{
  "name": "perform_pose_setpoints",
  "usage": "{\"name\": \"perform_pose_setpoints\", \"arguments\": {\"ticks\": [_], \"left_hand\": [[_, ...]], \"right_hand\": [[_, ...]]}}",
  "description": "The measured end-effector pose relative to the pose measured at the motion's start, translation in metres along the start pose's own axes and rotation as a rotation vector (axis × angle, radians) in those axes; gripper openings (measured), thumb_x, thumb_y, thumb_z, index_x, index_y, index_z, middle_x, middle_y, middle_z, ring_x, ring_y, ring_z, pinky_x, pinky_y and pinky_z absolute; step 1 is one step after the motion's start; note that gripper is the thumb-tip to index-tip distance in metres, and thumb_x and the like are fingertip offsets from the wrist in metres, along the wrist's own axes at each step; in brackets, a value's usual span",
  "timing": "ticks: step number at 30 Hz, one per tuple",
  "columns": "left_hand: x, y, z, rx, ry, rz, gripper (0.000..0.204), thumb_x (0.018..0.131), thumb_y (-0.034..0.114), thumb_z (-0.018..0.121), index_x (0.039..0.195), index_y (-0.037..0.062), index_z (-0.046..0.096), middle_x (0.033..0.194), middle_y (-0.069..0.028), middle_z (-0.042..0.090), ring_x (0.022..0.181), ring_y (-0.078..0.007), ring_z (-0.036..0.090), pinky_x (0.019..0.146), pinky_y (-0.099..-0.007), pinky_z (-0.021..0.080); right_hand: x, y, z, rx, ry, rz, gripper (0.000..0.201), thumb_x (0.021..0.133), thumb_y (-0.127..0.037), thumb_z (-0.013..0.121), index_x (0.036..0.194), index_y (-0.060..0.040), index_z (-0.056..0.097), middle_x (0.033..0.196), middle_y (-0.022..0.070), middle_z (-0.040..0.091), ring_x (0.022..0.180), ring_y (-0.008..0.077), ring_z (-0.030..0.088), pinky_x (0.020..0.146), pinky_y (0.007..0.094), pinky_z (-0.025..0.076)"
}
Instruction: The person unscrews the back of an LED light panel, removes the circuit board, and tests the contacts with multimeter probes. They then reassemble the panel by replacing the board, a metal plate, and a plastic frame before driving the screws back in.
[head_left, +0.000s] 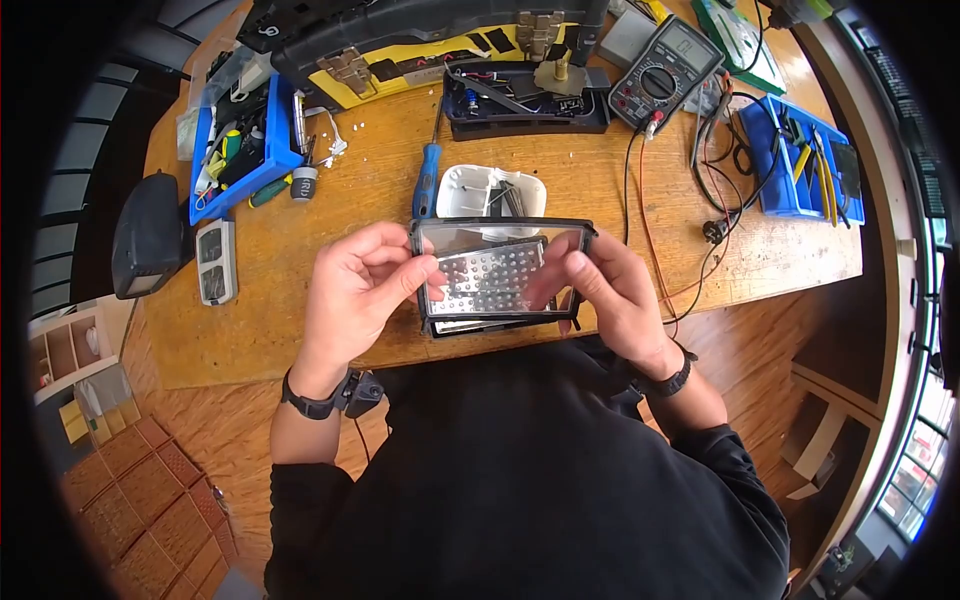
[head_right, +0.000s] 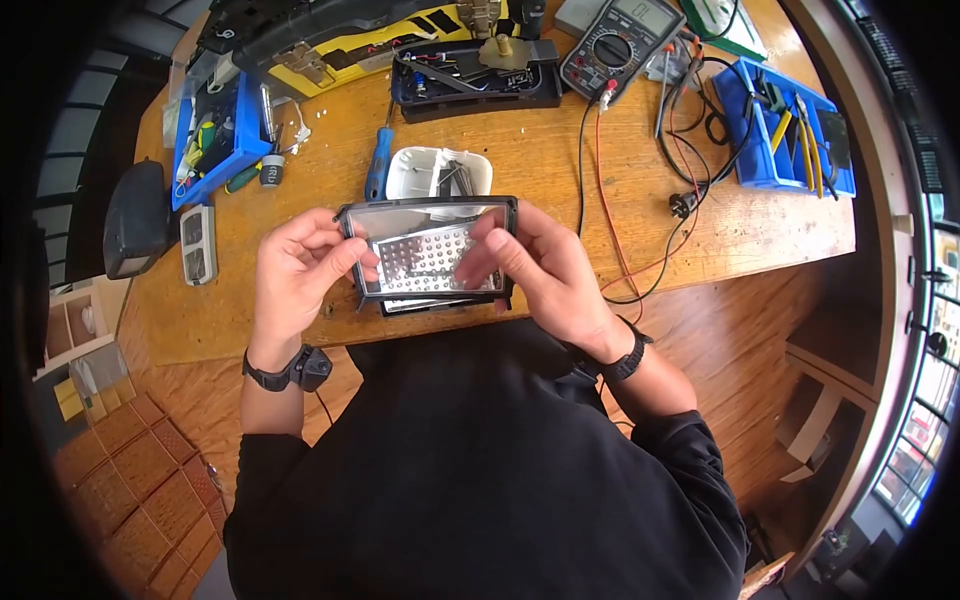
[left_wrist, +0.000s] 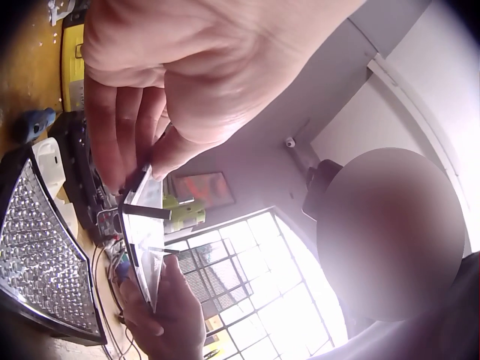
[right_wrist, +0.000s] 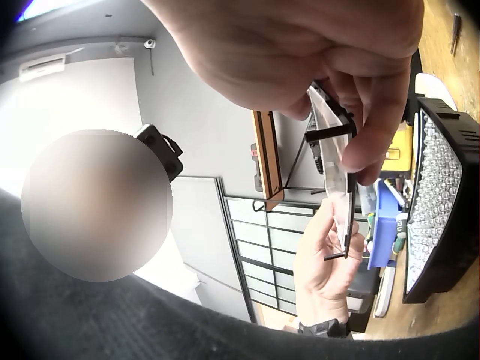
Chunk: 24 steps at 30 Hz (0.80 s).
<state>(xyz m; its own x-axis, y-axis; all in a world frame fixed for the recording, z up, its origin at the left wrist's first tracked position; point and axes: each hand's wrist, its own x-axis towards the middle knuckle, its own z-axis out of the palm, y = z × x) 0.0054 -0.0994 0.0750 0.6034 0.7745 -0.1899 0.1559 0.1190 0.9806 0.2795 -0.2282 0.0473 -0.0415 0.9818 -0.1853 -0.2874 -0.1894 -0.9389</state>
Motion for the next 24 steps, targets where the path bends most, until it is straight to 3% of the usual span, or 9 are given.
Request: {"name": "perform_pose_setpoints", "arguments": {"ticks": [7,13,15,16,19,20,24], "left_hand": [[0.000,0.002,-0.002,0.031,-0.008,-0.065,0.012,0.107,0.006,0.073,0.109,-0.0014,0.065,0.096,-0.0131,0.082,0.085,-0.0163,0.080,0.071,-0.0253,0.058],[-0.004,-0.002,0.001,-0.006,-0.030,-0.014,0.014,0.108,0.010,0.074,0.113,-0.0001,0.066,0.095,-0.0125,0.081,0.086,-0.0173,0.079,0.072,-0.0269,0.057],[-0.004,-0.003,0.000,-0.002,-0.033,-0.021,0.014,0.108,0.010,0.074,0.113,-0.0002,0.066,0.095,-0.0129,0.081,0.085,-0.0174,0.079,0.073,-0.0272,0.058],[-0.003,-0.004,-0.001,0.003,-0.037,-0.026,0.015,0.108,0.010,0.074,0.113,-0.0003,0.065,0.095,-0.0132,0.081,0.085,-0.0176,0.079,0.073,-0.0275,0.059],[-0.001,0.001,-0.003,0.005,-0.048,-0.117,0.014,0.108,0.011,0.074,0.112,-0.0001,0.065,0.095,-0.0131,0.081,0.085,-0.0177,0.079,0.072,-0.0276,0.059],[-0.001,0.000,-0.002,0.008,-0.044,-0.111,0.016,0.109,0.013,0.072,0.105,0.0015,0.062,0.095,-0.0104,0.082,0.086,-0.0115,0.078,0.070,-0.0237,0.058],[-0.001,-0.003,0.002,0.048,-0.028,-0.073,0.023,0.111,0.018,0.071,0.100,0.0016,0.058,0.092,-0.0110,0.082,0.084,-0.0110,0.077,0.066,-0.0249,0.058]], "right_hand": [[0.000,-0.001,0.000,-0.042,0.014,-0.036,0.030,0.119,-0.024,0.055,0.129,0.0045,0.059,0.104,0.0163,0.078,0.096,0.0229,0.080,0.062,0.0278,0.063],[0.000,0.000,-0.004,-0.109,0.037,-0.011,0.028,0.118,-0.021,0.055,0.119,0.0057,0.065,0.105,0.0166,0.078,0.094,0.0229,0.080,0.062,0.0292,0.064],[-0.002,0.001,-0.005,-0.054,0.048,0.028,0.026,0.116,-0.016,0.061,0.121,0.0082,0.067,0.107,0.0135,0.078,0.091,0.0199,0.080,0.074,0.0296,0.062],[-0.002,-0.001,-0.004,-0.053,0.046,0.029,0.026,0.116,-0.016,0.061,0.121,0.0082,0.067,0.107,0.0135,0.078,0.091,0.0199,0.080,0.074,0.0296,0.062],[0.000,-0.008,0.001,0.040,0.039,0.056,0.024,0.115,-0.015,0.062,0.121,0.0076,0.066,0.108,0.0143,0.078,0.092,0.0201,0.080,0.067,0.0285,0.063],[0.000,-0.008,0.001,0.036,0.045,0.051,0.024,0.115,-0.015,0.061,0.122,0.0073,0.066,0.108,0.0144,0.078,0.093,0.0204,0.080,0.064,0.0280,0.063],[-0.001,-0.008,-0.003,-0.040,0.019,0.037,0.025,0.116,-0.016,0.059,0.124,0.0066,0.066,0.110,0.0147,0.078,0.096,0.0201,0.081,0.061,0.0270,0.064]]}}
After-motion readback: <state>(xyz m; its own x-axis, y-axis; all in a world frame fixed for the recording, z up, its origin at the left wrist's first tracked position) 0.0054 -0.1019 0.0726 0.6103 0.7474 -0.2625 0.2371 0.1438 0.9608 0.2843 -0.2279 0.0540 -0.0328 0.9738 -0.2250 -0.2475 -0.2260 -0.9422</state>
